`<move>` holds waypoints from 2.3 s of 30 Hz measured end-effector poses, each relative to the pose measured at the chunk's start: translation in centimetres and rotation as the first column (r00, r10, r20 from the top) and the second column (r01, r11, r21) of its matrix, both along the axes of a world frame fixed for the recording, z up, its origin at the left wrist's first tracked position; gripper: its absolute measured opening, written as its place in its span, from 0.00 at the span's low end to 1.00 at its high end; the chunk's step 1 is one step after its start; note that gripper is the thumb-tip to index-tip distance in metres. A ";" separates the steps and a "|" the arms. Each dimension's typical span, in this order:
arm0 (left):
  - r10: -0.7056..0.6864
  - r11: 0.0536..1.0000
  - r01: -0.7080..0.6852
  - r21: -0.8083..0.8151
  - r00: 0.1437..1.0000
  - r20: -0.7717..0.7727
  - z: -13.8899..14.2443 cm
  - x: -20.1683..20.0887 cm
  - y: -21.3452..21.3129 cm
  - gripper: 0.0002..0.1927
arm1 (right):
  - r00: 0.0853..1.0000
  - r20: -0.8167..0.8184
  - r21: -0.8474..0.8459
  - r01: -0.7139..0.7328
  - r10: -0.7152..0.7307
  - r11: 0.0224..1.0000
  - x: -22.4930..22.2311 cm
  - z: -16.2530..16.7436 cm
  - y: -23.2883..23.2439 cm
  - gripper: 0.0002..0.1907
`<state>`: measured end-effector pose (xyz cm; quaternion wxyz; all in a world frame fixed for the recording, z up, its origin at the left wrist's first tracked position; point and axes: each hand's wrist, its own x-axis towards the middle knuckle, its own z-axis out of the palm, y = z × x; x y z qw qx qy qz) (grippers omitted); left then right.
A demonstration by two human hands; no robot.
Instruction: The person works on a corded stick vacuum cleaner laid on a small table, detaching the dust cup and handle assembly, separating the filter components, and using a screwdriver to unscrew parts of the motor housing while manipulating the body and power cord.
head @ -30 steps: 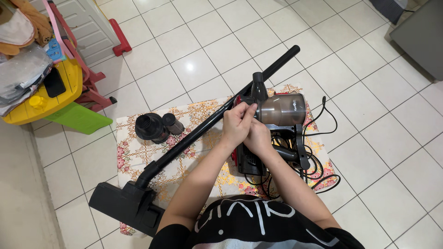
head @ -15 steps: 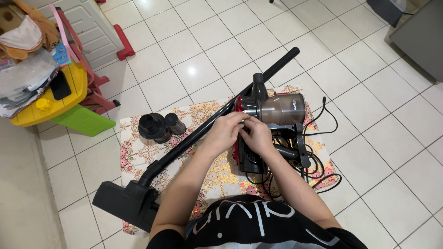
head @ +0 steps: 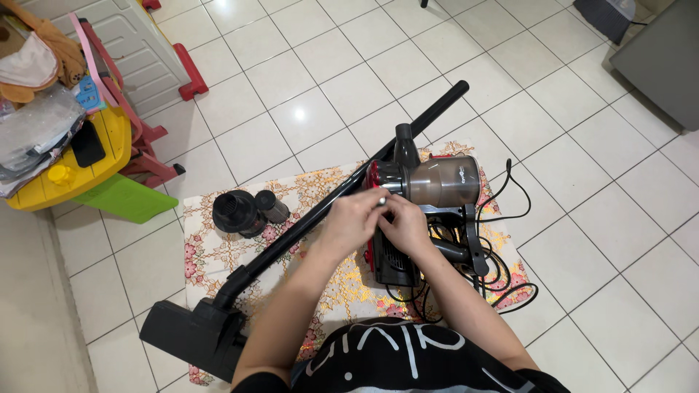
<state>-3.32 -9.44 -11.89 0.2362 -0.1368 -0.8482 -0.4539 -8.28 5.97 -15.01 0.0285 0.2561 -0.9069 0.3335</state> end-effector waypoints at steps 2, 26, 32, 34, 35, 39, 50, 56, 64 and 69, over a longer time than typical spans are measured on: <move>0.032 0.999 -0.033 0.014 0.999 0.016 -0.3 0.4 0.5 0.17 | 1.000 0.017 0.005 0.014 -0.014 1.000 0.1 -0.1 0.0 0.08; 0.053 0.971 -0.084 0.224 0.988 0.143 0.6 0.8 2.2 0.21 | 1.000 -0.015 -0.086 0.026 -0.027 0.996 1.1 0.3 0.0 0.07; 0.063 0.995 -0.080 0.062 0.970 0.233 0.9 0.3 1.2 0.18 | 0.999 -0.033 -0.078 0.028 -0.031 0.997 1.1 0.5 -0.3 0.08; -0.001 0.995 -0.027 0.096 0.961 0.275 1.1 0.3 0.6 0.18 | 0.998 -0.045 -0.057 0.030 -0.033 0.998 1.1 0.5 -0.3 0.08; -0.036 0.991 -0.003 0.132 0.954 0.297 1.1 0.3 0.3 0.18 | 0.998 -0.057 -0.079 0.022 -0.027 0.997 1.1 0.5 -0.3 0.08; -0.035 0.975 -0.019 0.223 0.970 0.239 0.8 0.4 0.6 0.19 | 0.996 -0.087 -0.104 -0.002 -0.007 0.995 1.1 0.3 -0.1 0.09; 0.230 0.822 -0.312 0.477 0.947 0.223 -3.0 -3.5 5.9 0.25 | 0.998 -0.068 -0.098 -0.003 -0.004 0.995 0.6 0.1 -0.1 0.09; 0.089 0.848 -0.119 0.516 0.993 0.083 -3.1 -3.7 4.7 0.25 | 1.000 -0.022 -0.077 0.015 -0.017 0.997 0.5 0.6 -0.3 0.07; -0.044 0.839 -0.006 0.544 0.996 0.079 -2.8 -3.6 4.1 0.23 | 0.996 -0.083 -0.088 -0.015 0.008 0.996 0.6 0.9 -0.3 0.08; -0.116 0.872 0.063 0.486 0.990 0.081 -2.3 -1.7 3.2 0.08 | 0.997 -0.077 -0.074 0.005 -0.011 0.997 0.8 1.1 -0.3 0.08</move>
